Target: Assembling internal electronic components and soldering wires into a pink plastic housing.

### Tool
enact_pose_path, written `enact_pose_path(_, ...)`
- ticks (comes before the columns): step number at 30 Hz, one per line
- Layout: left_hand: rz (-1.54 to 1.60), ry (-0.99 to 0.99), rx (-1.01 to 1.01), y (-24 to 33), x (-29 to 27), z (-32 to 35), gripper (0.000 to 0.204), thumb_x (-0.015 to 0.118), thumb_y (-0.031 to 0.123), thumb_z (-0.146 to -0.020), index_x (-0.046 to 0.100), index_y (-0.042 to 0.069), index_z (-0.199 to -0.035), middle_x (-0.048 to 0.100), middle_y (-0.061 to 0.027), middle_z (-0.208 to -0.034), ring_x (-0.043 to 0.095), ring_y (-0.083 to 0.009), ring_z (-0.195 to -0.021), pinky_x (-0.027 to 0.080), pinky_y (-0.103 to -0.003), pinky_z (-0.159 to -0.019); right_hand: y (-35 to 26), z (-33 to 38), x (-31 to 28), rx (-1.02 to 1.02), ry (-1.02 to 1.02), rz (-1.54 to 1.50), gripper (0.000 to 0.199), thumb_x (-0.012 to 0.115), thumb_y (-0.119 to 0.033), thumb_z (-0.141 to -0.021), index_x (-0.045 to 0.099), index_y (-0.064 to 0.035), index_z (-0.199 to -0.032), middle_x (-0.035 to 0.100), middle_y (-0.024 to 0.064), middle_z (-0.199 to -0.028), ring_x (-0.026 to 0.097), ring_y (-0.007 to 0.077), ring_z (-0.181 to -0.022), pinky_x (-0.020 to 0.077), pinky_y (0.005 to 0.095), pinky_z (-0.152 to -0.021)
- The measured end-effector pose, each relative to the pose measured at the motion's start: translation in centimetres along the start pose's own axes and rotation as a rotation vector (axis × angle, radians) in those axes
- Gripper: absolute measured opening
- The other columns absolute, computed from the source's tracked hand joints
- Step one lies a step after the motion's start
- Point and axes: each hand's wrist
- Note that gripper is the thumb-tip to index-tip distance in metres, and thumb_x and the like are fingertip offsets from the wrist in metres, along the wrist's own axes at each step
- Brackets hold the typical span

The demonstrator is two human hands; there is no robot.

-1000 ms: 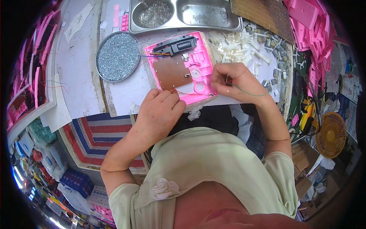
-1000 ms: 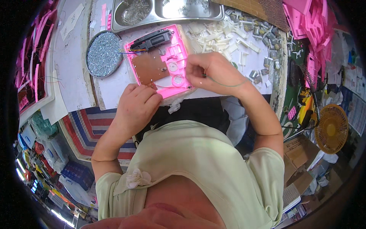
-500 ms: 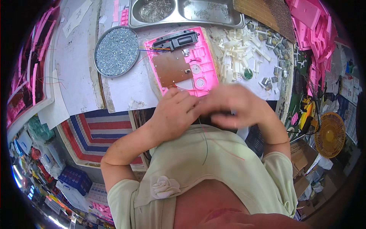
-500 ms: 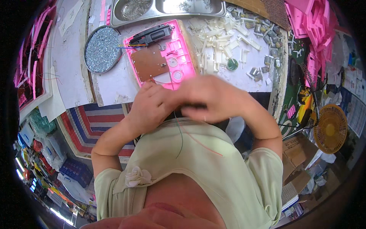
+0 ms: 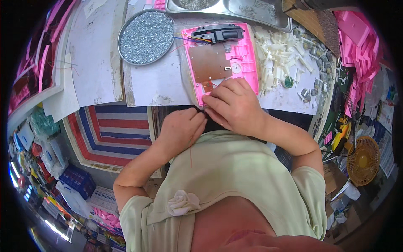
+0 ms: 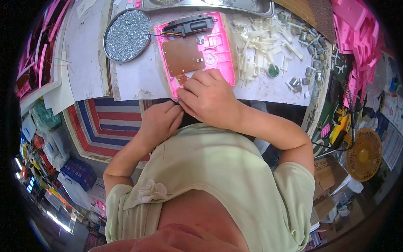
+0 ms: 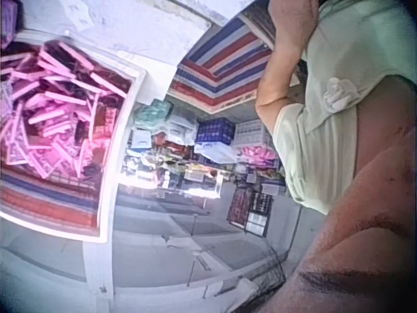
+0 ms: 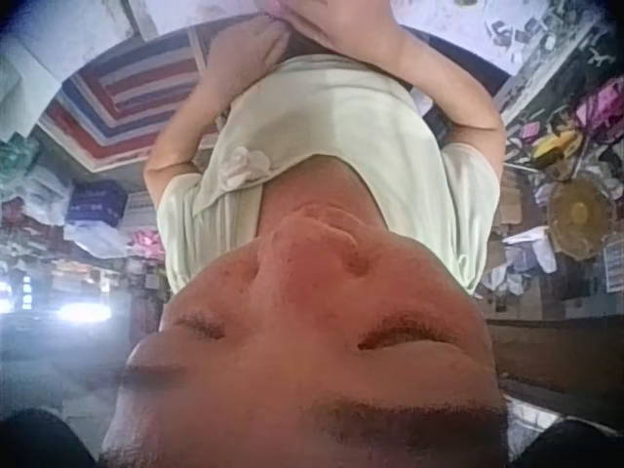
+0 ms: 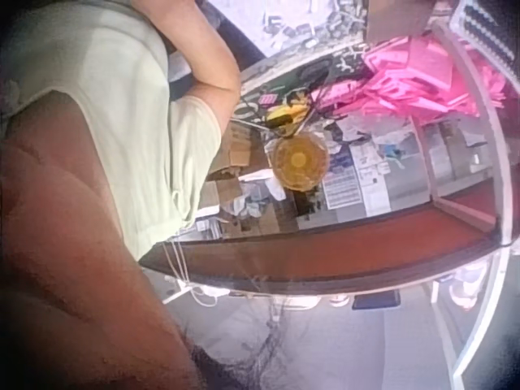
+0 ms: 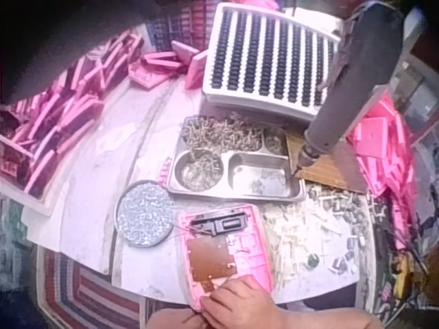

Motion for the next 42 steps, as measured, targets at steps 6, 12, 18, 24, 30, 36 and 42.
enact_pose_path(6, 0.122, -0.303, -0.036, -1.7, -4.1, -1.1, 0.017, 0.072, 0.015, -0.085, 0.065, 0.007, -0.098, 0.061, -0.0113, -0.085, 0.064, -0.0319, -0.081, 0.052, -0.044, -0.068, -0.1, -0.4, 0.6, 0.031, 0.022, 0.094, 0.029, 0.078, -0.024, -0.073, 0.065, -0.0101, -0.094, 0.063, 0.0037, -0.094, 0.058, 0.0236, -0.092, 0.0422, 0.0403, -0.078)
enact_pose_path(12, 0.239, 0.149, 0.153, -3.3, -1.0, -3.3, 0.023, 0.085, 0.012, -0.077, 0.069, 0.008, -0.094, 0.062, -0.0101, -0.083, 0.063, -0.03, -0.071, 0.051, -0.039, -0.061, 0.9, -1.4, -3.2, -0.029, -0.186, -0.113, 0.03, 0.082, -0.025, -0.076, 0.064, -0.0102, -0.094, 0.061, 0.0075, -0.094, 0.058, 0.0269, -0.091, 0.0433, 0.0424, -0.078)
enact_pose_path(18, 0.255, 0.123, 0.285, -5.0, -2.5, -4.7, 0.02, 0.083, 0.013, -0.079, 0.07, 0.008, -0.093, 0.059, -0.0085, -0.079, 0.06, -0.027, -0.068, 0.049, -0.038, -0.057, 16.4, -3.6, -18.5, 0.518, 0.437, -0.214, 0.011, 0.072, -0.011, -0.089, 0.072, -0.002, -0.096, 0.074, 0.0074, -0.093, 0.069, 0.013, -0.082, 0.0551, 0.0295, -0.075)
enact_pose_path(24, 0.293, 0.015, 0.237, -5.8, -3.8, -6.4, 0.018, 0.084, 0.01, -0.076, 0.072, 0.007, -0.089, 0.061, -0.0085, -0.081, 0.063, -0.0264, -0.07, 0.052, -0.036, -0.06, 26.2, -8.0, -24.9, 0.173, 0.423, 0.612, 0.015, 0.074, -0.014, -0.087, 0.07, -0.0069, -0.099, 0.07, 0.007, -0.097, 0.063, 0.0247, -0.098, 0.0525, 0.0347, -0.083)
enact_pose_path(30, 0.307, -0.029, 0.269, -5.7, -3.6, -7.5, 0.018, 0.084, 0.009, -0.076, 0.072, 0.006, -0.088, 0.059, -0.0088, -0.079, 0.062, -0.0262, -0.069, 0.051, -0.037, -0.059, 28.2, -10.4, -23.9, 0.126, 0.371, 0.744, 0.018, 0.077, -0.015, -0.084, 0.07, -0.0101, -0.1, 0.067, 0.0058, -0.094, 0.06, 0.0288, -0.097, 0.0523, 0.0388, -0.084)
enact_pose_path(36, 0.296, -0.042, 0.242, -5.4, -3.8, -7.8, 0.018, 0.083, 0.01, -0.078, 0.069, 0.004, -0.086, 0.058, -0.0114, -0.08, 0.061, -0.0295, -0.069, 0.05, -0.039, -0.06, 28.0, -10.9, -24.6, -0.076, 0.433, 0.688, 0.015, 0.075, -0.01, -0.078, 0.064, -0.0065, -0.087, 0.062, 0.0113, -0.086, 0.06, 0.0327, -0.087, 0.0506, 0.0417, -0.078)
enact_pose_path(42, 0.302, 0.0, 0.155, -5.1, -3.4, -6.7, 0.017, 0.082, 0.007, -0.078, 0.07, 0.004, -0.089, 0.057, -0.0109, -0.082, 0.06, -0.0285, -0.072, 0.049, -0.038, -0.062, 12.7, -4.1, -17.9, 0.42, 0.345, -0.375, 0.015, 0.076, -0.011, -0.09, 0.071, -0.0008, -0.1, 0.073, 0.0028, -0.093, 0.068, 0.0138, -0.088, 0.0533, 0.0286, -0.079)
Point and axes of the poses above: each hand's wrist, its own z-axis away from the middle knuckle, its own x-axis out of the palm, y = z × x
